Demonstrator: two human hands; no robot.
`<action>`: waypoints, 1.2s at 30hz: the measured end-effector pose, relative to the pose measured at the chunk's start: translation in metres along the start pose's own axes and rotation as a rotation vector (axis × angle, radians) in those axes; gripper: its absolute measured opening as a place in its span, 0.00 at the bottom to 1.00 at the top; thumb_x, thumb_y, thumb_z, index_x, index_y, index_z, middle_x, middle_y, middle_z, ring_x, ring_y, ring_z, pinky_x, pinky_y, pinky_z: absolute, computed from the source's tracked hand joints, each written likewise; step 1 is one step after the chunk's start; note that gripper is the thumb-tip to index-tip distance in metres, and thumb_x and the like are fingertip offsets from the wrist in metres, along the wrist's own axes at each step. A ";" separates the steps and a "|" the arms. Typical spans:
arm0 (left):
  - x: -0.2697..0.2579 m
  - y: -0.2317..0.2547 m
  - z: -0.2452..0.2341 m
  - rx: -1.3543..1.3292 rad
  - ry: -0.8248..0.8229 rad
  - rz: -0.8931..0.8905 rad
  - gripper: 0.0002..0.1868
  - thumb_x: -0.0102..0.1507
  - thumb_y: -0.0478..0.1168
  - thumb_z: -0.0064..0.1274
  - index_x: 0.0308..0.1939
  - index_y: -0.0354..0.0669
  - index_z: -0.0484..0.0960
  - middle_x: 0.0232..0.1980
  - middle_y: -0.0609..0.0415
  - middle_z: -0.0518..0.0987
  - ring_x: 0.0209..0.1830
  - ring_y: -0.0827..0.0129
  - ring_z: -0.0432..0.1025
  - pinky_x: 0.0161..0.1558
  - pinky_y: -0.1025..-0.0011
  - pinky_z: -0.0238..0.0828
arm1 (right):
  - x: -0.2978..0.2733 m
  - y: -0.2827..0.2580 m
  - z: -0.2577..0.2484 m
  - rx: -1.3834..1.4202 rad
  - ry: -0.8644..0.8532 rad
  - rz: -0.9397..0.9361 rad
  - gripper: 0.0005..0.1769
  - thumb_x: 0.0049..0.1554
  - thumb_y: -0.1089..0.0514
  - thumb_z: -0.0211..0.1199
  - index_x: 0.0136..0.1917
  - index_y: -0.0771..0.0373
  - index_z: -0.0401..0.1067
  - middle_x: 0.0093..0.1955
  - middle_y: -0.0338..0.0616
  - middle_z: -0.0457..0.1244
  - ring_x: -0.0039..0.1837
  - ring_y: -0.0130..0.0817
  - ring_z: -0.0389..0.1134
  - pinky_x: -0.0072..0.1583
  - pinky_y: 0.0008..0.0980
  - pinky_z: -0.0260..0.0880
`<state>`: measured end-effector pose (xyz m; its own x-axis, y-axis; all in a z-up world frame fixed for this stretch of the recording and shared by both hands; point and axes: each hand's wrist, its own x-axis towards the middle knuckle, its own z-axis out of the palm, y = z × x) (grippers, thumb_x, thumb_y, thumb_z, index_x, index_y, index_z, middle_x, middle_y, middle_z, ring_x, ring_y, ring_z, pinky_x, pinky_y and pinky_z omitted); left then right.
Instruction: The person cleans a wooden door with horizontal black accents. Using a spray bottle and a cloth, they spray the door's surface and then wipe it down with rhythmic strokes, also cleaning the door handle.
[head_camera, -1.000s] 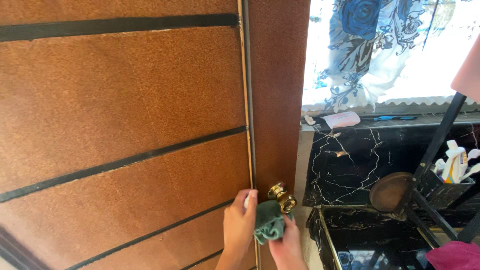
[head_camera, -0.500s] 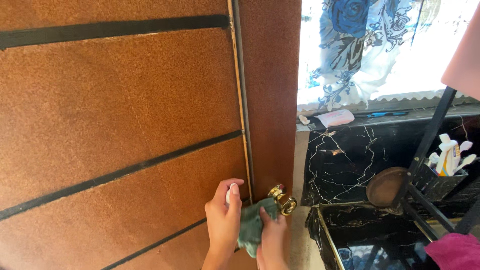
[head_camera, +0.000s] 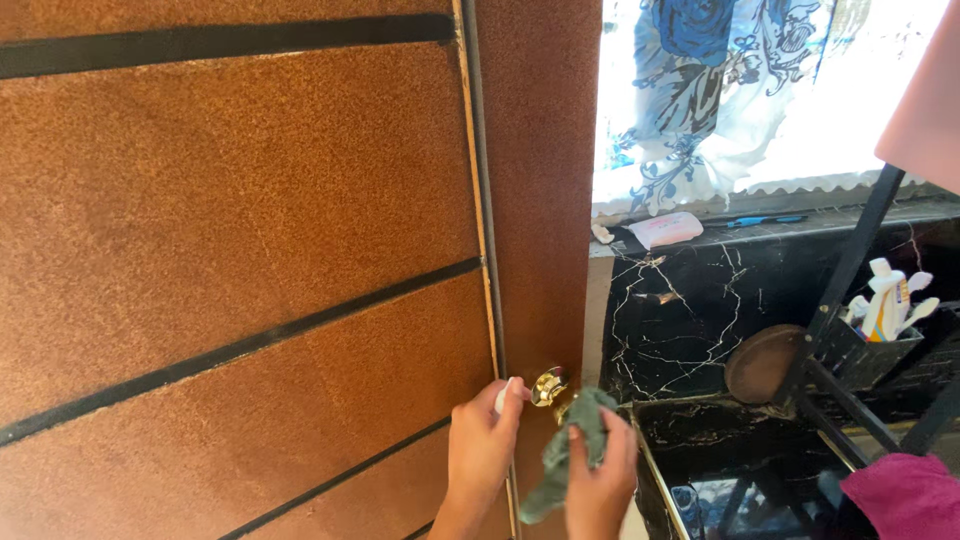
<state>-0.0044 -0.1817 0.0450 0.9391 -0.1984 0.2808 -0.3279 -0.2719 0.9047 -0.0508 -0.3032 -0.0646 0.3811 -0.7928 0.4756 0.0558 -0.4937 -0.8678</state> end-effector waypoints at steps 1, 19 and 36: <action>0.000 -0.001 0.002 -0.019 -0.001 -0.012 0.20 0.66 0.55 0.50 0.35 0.45 0.89 0.14 0.59 0.64 0.15 0.78 0.57 0.22 0.70 0.53 | -0.002 0.003 0.003 0.023 0.016 -0.059 0.20 0.56 0.58 0.66 0.61 0.65 0.72 0.59 0.51 0.67 0.59 0.43 0.71 0.58 0.41 0.72; -0.007 -0.011 -0.003 -0.111 0.242 -0.033 0.23 0.67 0.55 0.46 0.34 0.42 0.87 0.16 0.54 0.71 0.17 0.75 0.64 0.25 0.71 0.63 | -0.003 -0.056 0.011 0.000 -0.141 -0.305 0.30 0.51 0.62 0.68 0.67 0.60 0.70 0.67 0.60 0.62 0.67 0.56 0.66 0.62 0.42 0.68; -0.027 -0.022 -0.026 0.016 0.255 0.012 0.24 0.66 0.57 0.48 0.32 0.41 0.86 0.15 0.56 0.69 0.17 0.74 0.63 0.24 0.71 0.60 | -0.050 0.060 0.081 0.663 -0.130 0.870 0.31 0.57 0.71 0.53 0.73 0.60 0.69 0.69 0.63 0.65 0.67 0.63 0.68 0.61 0.54 0.71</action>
